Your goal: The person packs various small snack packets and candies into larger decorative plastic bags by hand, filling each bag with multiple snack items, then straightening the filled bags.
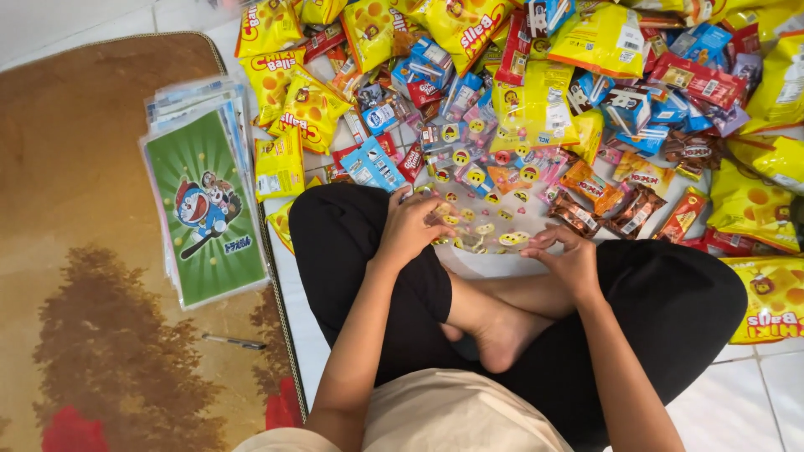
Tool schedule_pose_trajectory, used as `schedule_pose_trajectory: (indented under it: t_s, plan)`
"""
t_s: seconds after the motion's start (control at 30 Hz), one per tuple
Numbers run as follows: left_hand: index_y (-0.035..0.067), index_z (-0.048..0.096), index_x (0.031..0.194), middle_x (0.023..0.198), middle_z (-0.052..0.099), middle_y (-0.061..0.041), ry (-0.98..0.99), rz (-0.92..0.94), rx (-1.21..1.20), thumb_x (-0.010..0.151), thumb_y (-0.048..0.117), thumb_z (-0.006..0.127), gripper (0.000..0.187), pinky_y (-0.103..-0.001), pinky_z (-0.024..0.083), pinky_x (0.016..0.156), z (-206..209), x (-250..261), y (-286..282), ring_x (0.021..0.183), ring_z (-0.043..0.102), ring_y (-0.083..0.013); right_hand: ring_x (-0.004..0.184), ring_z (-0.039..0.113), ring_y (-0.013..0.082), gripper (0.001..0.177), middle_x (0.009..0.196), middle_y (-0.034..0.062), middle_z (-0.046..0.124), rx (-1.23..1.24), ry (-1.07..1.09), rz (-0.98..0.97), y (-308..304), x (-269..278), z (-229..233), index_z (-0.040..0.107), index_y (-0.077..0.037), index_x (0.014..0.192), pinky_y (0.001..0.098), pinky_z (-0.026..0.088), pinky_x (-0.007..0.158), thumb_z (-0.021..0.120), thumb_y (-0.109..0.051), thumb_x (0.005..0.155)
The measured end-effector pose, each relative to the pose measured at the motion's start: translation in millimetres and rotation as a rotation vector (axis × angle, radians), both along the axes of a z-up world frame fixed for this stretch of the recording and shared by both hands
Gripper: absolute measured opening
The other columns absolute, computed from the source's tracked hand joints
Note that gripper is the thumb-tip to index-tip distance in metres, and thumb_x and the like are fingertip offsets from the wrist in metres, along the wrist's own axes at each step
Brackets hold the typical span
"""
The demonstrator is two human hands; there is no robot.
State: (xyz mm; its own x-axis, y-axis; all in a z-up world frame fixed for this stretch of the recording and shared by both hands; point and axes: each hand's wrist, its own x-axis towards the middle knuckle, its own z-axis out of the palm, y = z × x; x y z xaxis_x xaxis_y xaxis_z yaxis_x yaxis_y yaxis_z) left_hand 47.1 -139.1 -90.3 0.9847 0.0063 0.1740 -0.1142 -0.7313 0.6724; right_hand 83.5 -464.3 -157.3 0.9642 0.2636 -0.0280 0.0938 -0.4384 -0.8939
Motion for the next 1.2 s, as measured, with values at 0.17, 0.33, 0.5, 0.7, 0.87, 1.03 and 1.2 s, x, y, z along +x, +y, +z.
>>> schedule_pose_trajectory:
  t_s: [0.17,0.33,0.5,0.7,0.87,1.03,1.2]
  plan:
    - [0.029,0.067,0.127,0.101,0.077,-0.005,0.076,-0.024,-0.029,0.067,0.037,0.091,0.065,-0.049,0.033,0.117,40,-4,-4,0.11,0.07,-0.0222,0.112,0.072,0.0317,0.029,0.073,0.0115,0.072,0.038,-0.045,0.022,10,-1,12,0.078,-0.008,0.083,0.0444,0.053,0.103,0.098,-0.013,0.063]
    - [0.02,0.069,0.128,0.133,0.063,-0.008,-0.073,-0.232,-0.347,0.078,0.027,0.089,0.055,-0.05,0.042,0.114,105,-24,-9,0.125,0.061,-0.033,0.11,0.073,0.0343,0.029,0.071,0.0115,0.069,0.033,-0.088,0.064,15,-3,26,0.073,-0.006,0.076,0.0459,0.055,0.1,0.098,-0.013,0.063]
    - [0.021,0.079,0.093,0.119,0.07,0.001,-0.007,-0.185,0.038,0.09,0.032,0.077,0.012,-0.047,0.045,0.103,107,-33,-15,0.122,0.062,-0.0294,0.112,0.072,0.0354,0.026,0.072,0.0111,0.065,-0.005,-0.061,0.119,12,-1,24,0.077,-0.009,0.083,0.047,0.055,0.099,0.096,-0.015,0.065]
    - [0.024,0.078,0.099,0.103,0.075,0.009,0.019,-0.07,-0.001,0.094,0.018,0.071,0.011,-0.036,0.056,0.087,70,-29,-16,0.098,0.072,-0.0209,0.1,0.07,0.038,0.056,0.095,0.0193,0.063,-0.154,-0.048,0.16,0,13,22,0.069,-0.006,0.116,0.0507,0.054,0.092,0.087,-0.003,0.063]
    - [0.026,0.079,0.111,0.109,0.076,0.008,-0.034,-0.03,-0.041,0.089,0.007,0.068,0.031,-0.036,0.054,0.091,34,-26,-14,0.099,0.072,-0.021,0.107,0.059,0.0563,0.071,0.113,0.0346,0.052,-0.228,-0.117,-0.042,-7,54,18,0.054,0.011,0.138,0.0603,0.049,0.096,0.06,0.025,0.068]
    - [0.031,0.074,0.121,0.113,0.075,0.01,-0.063,-0.04,-0.059,0.08,0.009,0.071,0.047,-0.036,0.053,0.092,18,-21,-13,0.1,0.072,-0.0195,0.102,0.07,0.0335,0.042,0.113,0.0141,0.059,-0.318,-0.269,-0.201,2,118,-33,0.065,-0.007,0.123,0.0435,0.06,0.083,0.071,0.006,0.084]
    - [0.03,0.073,0.122,0.114,0.073,0.009,-0.034,-0.019,-0.023,0.082,0.015,0.071,0.043,-0.038,0.049,0.098,29,-26,-14,0.103,0.072,-0.0193,0.099,0.066,0.0468,0.049,0.108,0.0204,0.057,-0.414,-0.307,-0.122,26,144,-54,0.062,-0.002,0.116,0.0522,0.056,0.085,0.078,0.007,0.071]
